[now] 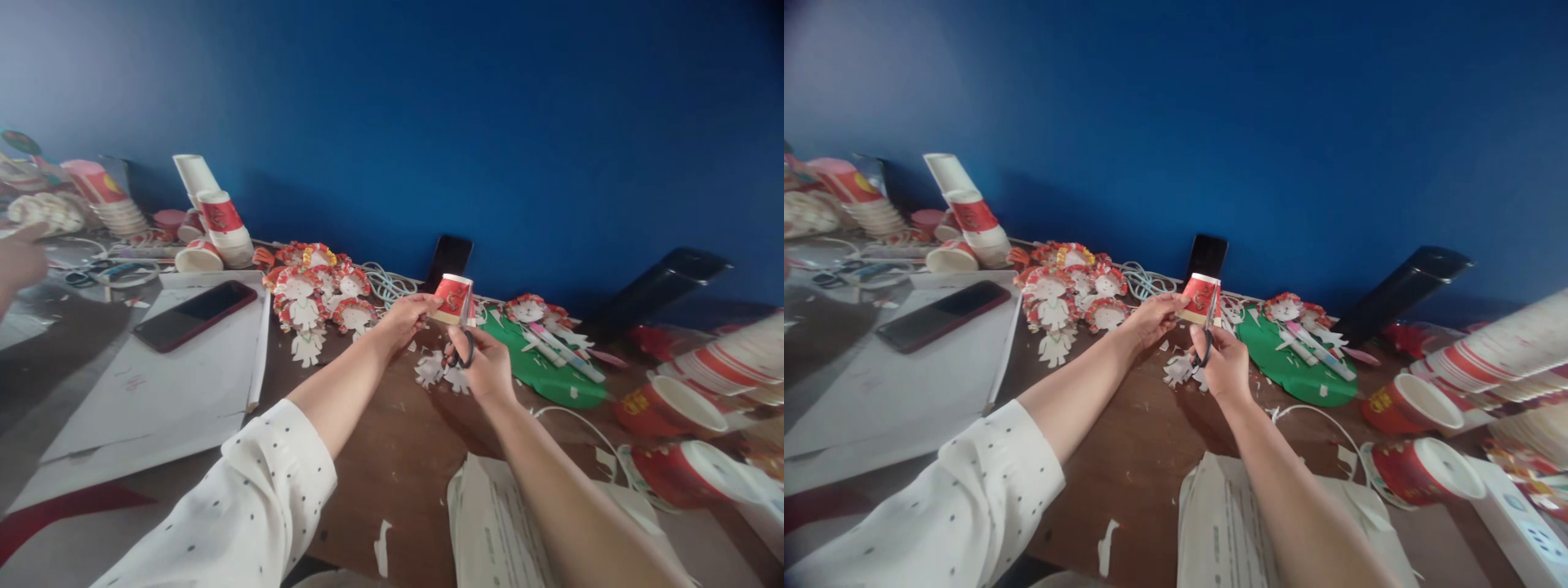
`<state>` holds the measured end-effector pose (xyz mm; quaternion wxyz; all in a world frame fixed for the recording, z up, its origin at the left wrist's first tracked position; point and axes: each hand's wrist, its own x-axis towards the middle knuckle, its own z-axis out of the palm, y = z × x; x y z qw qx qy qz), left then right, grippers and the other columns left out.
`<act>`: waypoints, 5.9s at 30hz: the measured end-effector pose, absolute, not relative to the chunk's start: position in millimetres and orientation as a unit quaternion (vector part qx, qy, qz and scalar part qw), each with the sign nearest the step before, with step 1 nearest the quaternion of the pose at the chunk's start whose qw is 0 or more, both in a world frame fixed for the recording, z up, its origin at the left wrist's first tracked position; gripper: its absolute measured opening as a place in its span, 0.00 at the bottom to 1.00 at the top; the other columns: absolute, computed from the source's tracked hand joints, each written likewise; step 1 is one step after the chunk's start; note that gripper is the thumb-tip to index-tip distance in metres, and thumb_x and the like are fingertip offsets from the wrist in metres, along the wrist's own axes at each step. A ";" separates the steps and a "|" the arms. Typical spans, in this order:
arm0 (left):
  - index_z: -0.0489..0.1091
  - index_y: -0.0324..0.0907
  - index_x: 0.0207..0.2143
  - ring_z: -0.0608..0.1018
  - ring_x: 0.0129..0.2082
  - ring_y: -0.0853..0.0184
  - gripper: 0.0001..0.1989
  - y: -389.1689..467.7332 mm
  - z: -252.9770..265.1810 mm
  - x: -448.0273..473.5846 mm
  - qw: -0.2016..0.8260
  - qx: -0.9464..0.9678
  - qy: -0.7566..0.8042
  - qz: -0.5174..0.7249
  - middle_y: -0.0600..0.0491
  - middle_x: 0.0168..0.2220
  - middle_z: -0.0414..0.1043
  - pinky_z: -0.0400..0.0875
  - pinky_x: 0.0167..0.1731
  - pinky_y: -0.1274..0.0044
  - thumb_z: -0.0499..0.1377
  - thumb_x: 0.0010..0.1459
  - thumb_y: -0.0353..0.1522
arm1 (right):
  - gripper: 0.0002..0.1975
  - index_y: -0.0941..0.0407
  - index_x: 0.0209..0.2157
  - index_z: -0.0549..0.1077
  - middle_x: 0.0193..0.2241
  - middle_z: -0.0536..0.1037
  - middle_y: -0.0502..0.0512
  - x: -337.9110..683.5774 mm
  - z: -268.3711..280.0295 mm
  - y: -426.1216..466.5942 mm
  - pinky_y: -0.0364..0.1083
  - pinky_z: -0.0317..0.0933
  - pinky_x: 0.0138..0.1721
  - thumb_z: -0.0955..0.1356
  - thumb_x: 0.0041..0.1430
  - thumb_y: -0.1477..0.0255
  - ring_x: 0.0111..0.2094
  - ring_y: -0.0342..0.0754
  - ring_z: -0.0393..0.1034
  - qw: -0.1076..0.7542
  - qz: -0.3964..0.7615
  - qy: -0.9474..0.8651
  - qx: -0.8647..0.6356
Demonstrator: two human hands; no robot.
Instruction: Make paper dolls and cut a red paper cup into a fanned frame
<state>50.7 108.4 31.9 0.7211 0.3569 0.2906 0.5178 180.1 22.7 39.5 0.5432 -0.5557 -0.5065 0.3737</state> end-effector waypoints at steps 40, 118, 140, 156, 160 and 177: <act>0.65 0.36 0.26 0.56 0.14 0.83 0.09 115.8 31.6 46.9 0.742 0.178 0.196 0.616 0.61 0.19 0.57 0.46 0.11 0.88 0.65 0.49 0.26 | 0.15 0.54 0.39 0.77 0.29 0.79 0.53 185.2 8.6 26.6 0.44 0.63 0.32 0.68 0.54 0.60 0.30 0.48 0.72 0.392 0.251 -0.690 -0.554; 0.69 0.36 0.23 0.60 0.16 0.80 0.12 103.5 28.8 59.1 0.727 0.319 0.251 0.553 0.59 0.17 0.60 0.50 0.16 0.83 0.68 0.45 0.33 | 0.17 0.57 0.28 0.75 0.18 0.72 0.49 181.7 27.2 20.4 0.41 0.57 0.25 0.66 0.57 0.58 0.21 0.43 0.64 0.459 0.201 -0.658 -0.562; 0.70 0.35 0.28 0.72 0.22 0.73 0.13 101.1 21.6 68.1 0.773 0.308 0.199 0.518 0.53 0.23 0.71 0.65 0.28 0.78 0.68 0.45 0.33 | 0.18 0.57 0.21 0.70 0.18 0.73 0.50 181.7 24.3 20.6 0.41 0.56 0.25 0.67 0.57 0.58 0.21 0.42 0.62 0.469 0.182 -0.650 -0.570; 0.69 0.36 0.27 0.70 0.20 0.74 0.12 100.1 24.8 66.7 0.782 0.306 0.198 0.506 0.55 0.20 0.69 0.63 0.26 0.78 0.67 0.46 0.33 | 0.18 0.57 0.22 0.70 0.18 0.72 0.50 181.8 23.4 21.1 0.40 0.56 0.25 0.66 0.57 0.59 0.20 0.41 0.63 0.465 0.179 -0.661 -0.561; 0.70 0.35 0.29 0.71 0.21 0.73 0.12 100.7 26.2 64.0 0.777 0.313 0.196 0.510 0.54 0.22 0.71 0.64 0.27 0.79 0.68 0.45 0.32 | 0.17 0.57 0.23 0.71 0.16 0.70 0.49 181.2 24.1 20.6 0.40 0.56 0.25 0.66 0.57 0.59 0.19 0.41 0.62 0.470 0.193 -0.659 -0.555; 0.70 0.34 0.27 0.72 0.20 0.73 0.09 104.3 26.2 60.9 0.756 0.329 0.233 0.516 0.52 0.22 0.72 0.67 0.27 0.79 0.66 0.48 0.31 | 0.20 0.57 0.20 0.70 0.15 0.69 0.48 170.5 39.7 15.6 0.39 0.55 0.17 0.71 0.49 0.55 0.16 0.39 0.61 0.533 0.382 -0.510 -0.556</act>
